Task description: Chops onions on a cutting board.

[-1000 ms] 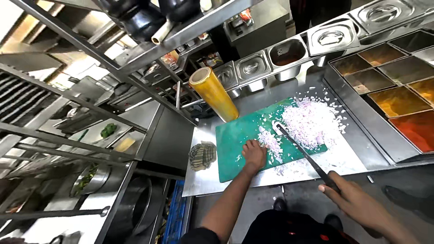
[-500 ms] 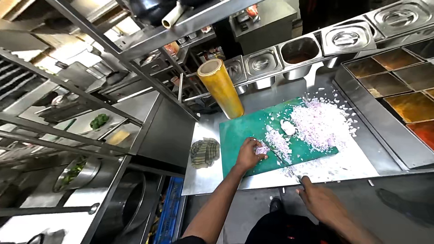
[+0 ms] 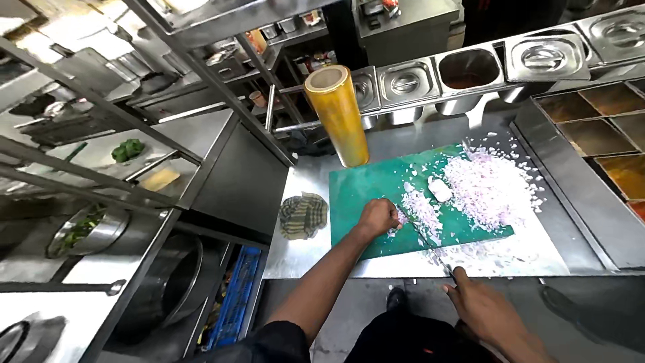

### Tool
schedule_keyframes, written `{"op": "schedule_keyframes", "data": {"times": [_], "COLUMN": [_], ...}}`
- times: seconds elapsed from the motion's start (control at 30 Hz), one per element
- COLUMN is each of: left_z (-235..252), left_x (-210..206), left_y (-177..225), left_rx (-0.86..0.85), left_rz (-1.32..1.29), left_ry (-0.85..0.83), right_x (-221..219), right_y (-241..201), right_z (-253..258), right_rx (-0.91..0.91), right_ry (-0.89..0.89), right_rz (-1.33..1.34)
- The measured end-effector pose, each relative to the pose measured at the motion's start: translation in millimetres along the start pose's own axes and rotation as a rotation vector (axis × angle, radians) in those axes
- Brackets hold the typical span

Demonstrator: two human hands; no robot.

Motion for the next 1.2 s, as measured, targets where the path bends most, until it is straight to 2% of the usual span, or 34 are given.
{"op": "schedule_keyframes", "data": {"times": [0.13, 0.3, 0.43, 0.53, 0.7, 0.8, 0.93, 1.03, 1.13, 1.2], "left_z": [4.5, 8.0, 7.5, 6.6, 2.3, 3.1, 2.1, 2.0, -1.0, -7.1], "left_x": [1.3, 5.3, 1.5, 4.7, 1.5, 5.2, 1.0, 3.5, 4.1, -0.8], "left_y": [5.4, 10.2, 13.2, 13.8, 14.8, 14.0, 11.7, 9.1, 5.0, 5.3], "left_rx": [-0.004, -0.005, -0.017, -0.028, -0.038, -0.049, -0.066, -0.112, -0.148, -0.181], "left_rz": [0.032, 0.062, 0.088, 0.092, 0.079, 0.069, 0.047, 0.012, -0.027, -0.039], "left_ry": [-0.053, -0.079, -0.099, -0.092, -0.087, -0.07, -0.06, -0.008, 0.048, 0.081], "right_x": [22.7, -9.6, 14.6, -10.6, 5.8, -16.8, 1.7, -21.7, -0.2, -2.2], "right_y": [-11.3, 4.0, -14.3, -6.6, -18.3, -10.2, -24.8, -12.7, -26.7, -27.0], "right_z": [-1.6, 4.3, -0.7, 3.5, -2.9, 1.9, -4.2, 1.2, -3.3, -7.3], "right_rx": [0.004, -0.046, -0.006, -0.053, -0.021, -0.052, -0.022, -0.046, -0.034, -0.032], "right_ry": [0.089, 0.009, 0.116, 0.013, 0.06, -0.01, 0.025, -0.013, -0.001, -0.004], "right_rz": [-0.072, -0.058, -0.131, -0.094, -0.127, -0.098, -0.106, -0.067, -0.067, -0.072]}}
Point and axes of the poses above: each hand's wrist, its own z-axis towards the middle knuckle, its own x-axis out of the back of the hand, y = z × x, the point moved 9 cm from there along z, towards the middle knuckle, and after that the axes turned 3 degrees about x, right-handed, at the moved point
